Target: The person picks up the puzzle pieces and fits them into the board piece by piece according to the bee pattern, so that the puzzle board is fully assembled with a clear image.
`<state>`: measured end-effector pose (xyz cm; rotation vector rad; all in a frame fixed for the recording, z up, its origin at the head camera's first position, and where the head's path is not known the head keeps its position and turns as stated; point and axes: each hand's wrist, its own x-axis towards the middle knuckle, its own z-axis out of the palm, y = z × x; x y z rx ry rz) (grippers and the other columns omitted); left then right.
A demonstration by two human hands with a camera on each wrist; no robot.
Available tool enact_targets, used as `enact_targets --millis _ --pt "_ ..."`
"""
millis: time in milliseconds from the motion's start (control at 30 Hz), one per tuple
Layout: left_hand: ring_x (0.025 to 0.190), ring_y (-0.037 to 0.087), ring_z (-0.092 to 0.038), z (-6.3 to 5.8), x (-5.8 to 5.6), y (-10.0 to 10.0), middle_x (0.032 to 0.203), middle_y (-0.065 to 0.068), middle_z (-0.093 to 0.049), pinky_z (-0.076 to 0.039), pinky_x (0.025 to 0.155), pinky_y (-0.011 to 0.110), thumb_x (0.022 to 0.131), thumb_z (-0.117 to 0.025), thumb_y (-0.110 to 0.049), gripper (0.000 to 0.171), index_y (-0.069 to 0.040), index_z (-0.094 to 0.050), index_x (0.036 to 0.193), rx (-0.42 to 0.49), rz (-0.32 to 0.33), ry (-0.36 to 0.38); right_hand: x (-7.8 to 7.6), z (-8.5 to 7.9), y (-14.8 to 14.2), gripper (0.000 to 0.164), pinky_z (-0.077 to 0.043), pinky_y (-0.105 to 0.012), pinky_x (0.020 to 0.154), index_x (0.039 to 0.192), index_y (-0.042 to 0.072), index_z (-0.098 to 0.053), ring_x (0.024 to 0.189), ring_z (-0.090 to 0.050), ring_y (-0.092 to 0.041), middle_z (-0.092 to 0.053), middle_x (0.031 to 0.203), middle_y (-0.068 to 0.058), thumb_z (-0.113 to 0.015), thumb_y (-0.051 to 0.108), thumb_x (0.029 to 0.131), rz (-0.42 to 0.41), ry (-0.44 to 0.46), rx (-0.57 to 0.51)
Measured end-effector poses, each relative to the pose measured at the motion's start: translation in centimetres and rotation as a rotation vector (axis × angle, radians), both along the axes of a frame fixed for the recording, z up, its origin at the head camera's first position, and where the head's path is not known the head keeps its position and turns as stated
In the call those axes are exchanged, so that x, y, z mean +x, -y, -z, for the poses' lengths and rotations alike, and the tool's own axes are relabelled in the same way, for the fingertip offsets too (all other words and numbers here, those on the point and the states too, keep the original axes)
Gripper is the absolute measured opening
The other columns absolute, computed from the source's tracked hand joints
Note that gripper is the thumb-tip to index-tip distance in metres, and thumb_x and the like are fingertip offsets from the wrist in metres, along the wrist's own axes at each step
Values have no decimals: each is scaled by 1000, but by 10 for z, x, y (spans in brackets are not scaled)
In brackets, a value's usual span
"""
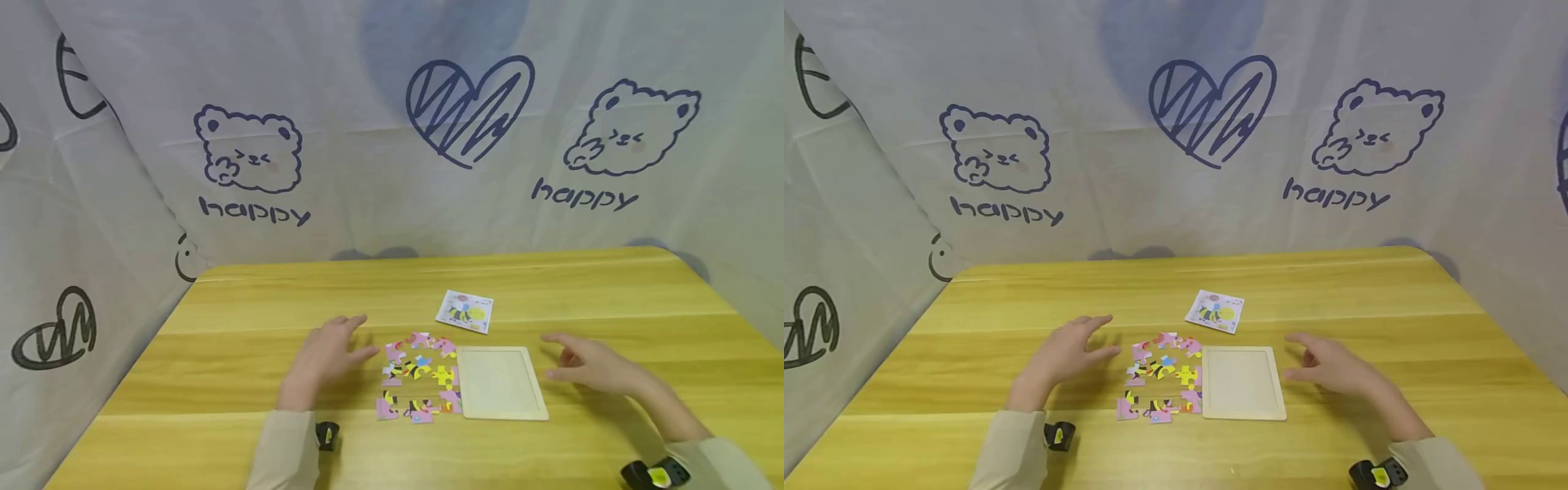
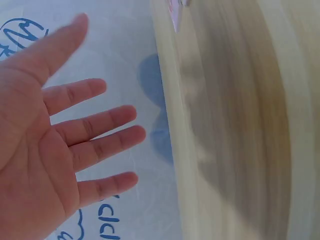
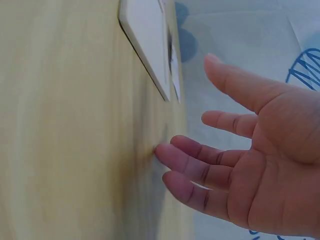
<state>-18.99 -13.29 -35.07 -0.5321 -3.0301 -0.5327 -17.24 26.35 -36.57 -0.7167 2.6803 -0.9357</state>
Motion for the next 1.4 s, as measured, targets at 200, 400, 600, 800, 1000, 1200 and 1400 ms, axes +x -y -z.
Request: enact_targets --millis 200,400,600,800,1000,1200,1400 --pt "81 21 -54 5 -6 -5 90 10 -59 -45 72 36 82 -65 -23 41 -2 -57 116 154 60 79 -2 8 8 62 -39 -23 44 123 -12 -38 53 -43 -7 -50 73 -3 -67 22 80 -1 112 -95" --pt "72 14 -49 7 -15 -10 79 2 -56 -42 66 31 80 -67 -18 35 -2 -61 110 211 88 130 -8 9 18 65 -33 -20 39 126 -10 -36 43 -37 -6 -49 66 -4 -67 22 80 -24 223 -133" --pt "74 15 -53 13 -25 -17 81 3 -58 -45 67 30 79 -68 -12 32 0 -62 107 266 132 235 -12 12 22 66 -34 -20 40 125 -9 -37 46 -39 -9 -48 66 -5 -70 21 77 -29 285 -147" --pt "77 16 -53 17 -32 -21 85 5 -59 -45 70 31 77 -70 -12 31 0 -62 105 268 94 314 -13 13 21 69 -36 -21 41 125 -11 -33 49 -41 -11 -48 68 -5 -72 17 75 -7 323 -175" --pt "83 19 -54 16 -37 -27 89 6 -59 -44 76 34 73 -74 -18 32 -3 -62 98 224 69 346 -15 12 21 72 -37 -21 41 126 -12 -31 48 -42 -11 -48 67 -5 -73 13 73 9 295 -166" --pt "83 19 -52 15 -40 -32 91 5 -58 -42 78 36 69 -77 -17 30 -7 -60 91 143 50 346 -14 12 24 70 -36 -21 41 124 -12 -33 47 -41 -11 -47 67 -5 -74 12 72 12 276 -161" --pt "77 19 -50 16 -40 -37 84 3 -57 -41 79 37 67 -78 -15 30 -9 -59 89 99 28 327 -14 12 24 69 -37 -21 41 124 -11 -33 48 -41 -12 -47 66 -5 -73 8 72 36 294 -163"
